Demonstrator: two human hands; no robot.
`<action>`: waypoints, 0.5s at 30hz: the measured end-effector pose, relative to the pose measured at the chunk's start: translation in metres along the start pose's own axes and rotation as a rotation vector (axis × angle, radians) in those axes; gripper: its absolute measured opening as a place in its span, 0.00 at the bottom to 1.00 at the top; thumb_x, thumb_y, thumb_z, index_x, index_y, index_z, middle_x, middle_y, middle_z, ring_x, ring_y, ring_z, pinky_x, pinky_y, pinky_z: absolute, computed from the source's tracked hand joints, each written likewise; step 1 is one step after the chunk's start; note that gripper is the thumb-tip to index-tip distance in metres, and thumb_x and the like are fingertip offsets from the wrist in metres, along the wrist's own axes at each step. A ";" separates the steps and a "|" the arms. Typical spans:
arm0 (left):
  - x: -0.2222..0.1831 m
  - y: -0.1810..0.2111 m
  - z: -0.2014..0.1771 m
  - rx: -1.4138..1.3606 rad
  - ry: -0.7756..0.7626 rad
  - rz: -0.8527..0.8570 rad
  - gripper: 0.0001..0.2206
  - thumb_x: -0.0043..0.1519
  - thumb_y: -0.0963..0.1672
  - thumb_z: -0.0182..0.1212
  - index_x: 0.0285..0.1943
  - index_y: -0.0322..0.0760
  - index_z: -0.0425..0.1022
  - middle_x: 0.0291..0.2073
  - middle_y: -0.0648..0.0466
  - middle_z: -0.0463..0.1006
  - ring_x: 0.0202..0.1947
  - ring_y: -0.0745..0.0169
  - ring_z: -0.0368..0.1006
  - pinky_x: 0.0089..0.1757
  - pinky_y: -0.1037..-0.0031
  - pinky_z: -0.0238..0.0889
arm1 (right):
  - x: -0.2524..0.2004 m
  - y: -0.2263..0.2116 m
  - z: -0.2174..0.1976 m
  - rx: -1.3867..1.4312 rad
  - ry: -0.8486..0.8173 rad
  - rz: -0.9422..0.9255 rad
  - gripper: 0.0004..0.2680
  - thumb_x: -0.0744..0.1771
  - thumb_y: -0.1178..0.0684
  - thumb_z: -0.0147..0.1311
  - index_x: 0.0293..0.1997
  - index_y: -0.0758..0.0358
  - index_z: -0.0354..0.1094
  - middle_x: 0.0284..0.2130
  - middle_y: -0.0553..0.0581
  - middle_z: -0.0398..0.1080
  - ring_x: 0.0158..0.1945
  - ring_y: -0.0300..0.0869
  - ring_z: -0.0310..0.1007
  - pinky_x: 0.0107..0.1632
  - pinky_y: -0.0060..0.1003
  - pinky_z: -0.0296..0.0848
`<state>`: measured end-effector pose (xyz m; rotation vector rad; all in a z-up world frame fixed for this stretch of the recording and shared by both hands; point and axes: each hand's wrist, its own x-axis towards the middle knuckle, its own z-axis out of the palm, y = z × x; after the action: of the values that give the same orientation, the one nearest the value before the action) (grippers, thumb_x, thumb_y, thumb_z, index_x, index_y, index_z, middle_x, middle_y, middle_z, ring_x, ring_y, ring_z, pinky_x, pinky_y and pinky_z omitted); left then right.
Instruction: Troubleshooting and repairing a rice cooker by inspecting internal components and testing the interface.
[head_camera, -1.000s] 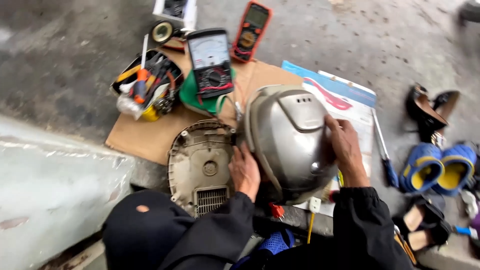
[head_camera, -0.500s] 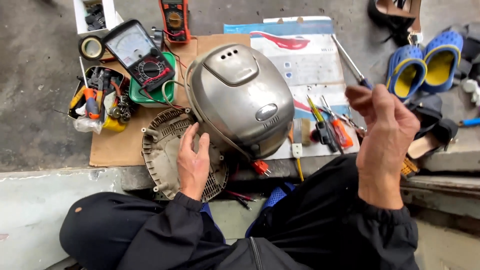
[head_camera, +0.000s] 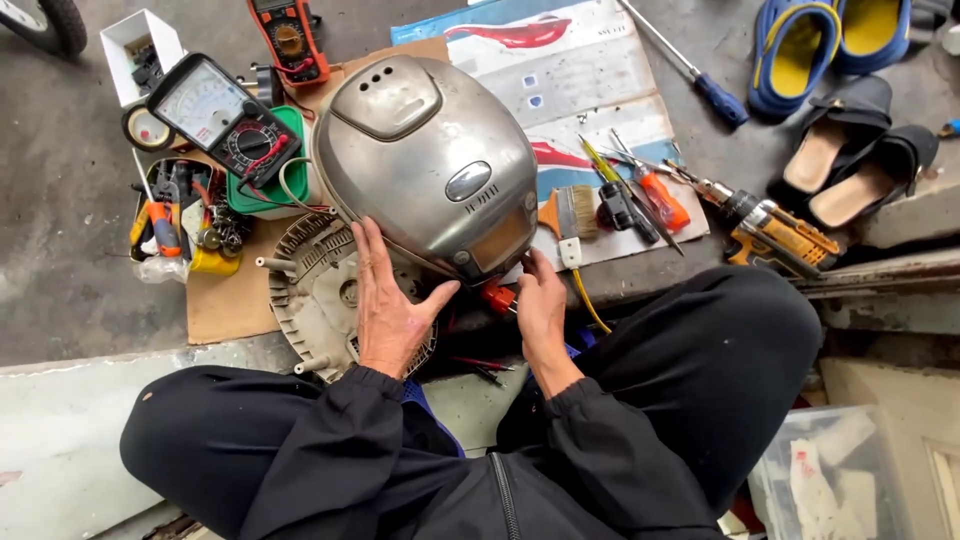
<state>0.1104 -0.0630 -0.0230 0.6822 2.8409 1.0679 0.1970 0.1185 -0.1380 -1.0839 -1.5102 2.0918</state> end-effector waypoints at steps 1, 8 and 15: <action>0.002 -0.001 0.002 -0.001 0.001 -0.021 0.66 0.55 0.54 0.84 0.90 0.43 0.26 0.88 0.37 0.32 0.85 0.30 0.43 0.73 0.53 0.52 | -0.003 -0.001 0.001 -0.015 -0.005 0.018 0.24 0.69 0.62 0.43 0.78 0.70 0.61 0.66 0.59 0.75 0.61 0.37 0.73 0.62 0.30 0.69; 0.013 -0.015 0.001 -0.008 0.043 0.031 0.68 0.53 0.49 0.88 0.91 0.44 0.26 0.89 0.36 0.36 0.87 0.33 0.45 0.75 0.55 0.54 | -0.007 -0.007 0.004 -0.034 -0.021 0.117 0.25 0.69 0.62 0.48 0.80 0.61 0.69 0.43 0.54 0.78 0.37 0.38 0.60 0.42 0.35 0.65; -0.016 -0.053 0.007 -0.389 0.151 -0.255 0.33 0.69 0.49 0.74 0.78 0.30 0.63 0.67 0.34 0.72 0.61 0.44 0.71 0.57 0.62 0.66 | -0.004 0.007 -0.002 0.025 -0.117 -0.094 0.24 0.69 0.61 0.53 0.78 0.70 0.61 0.66 0.50 0.73 0.65 0.33 0.74 0.66 0.29 0.69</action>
<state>0.1053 -0.1010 -0.0637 0.2116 2.6135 1.6111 0.2016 0.1146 -0.1433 -0.8782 -1.5518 2.1363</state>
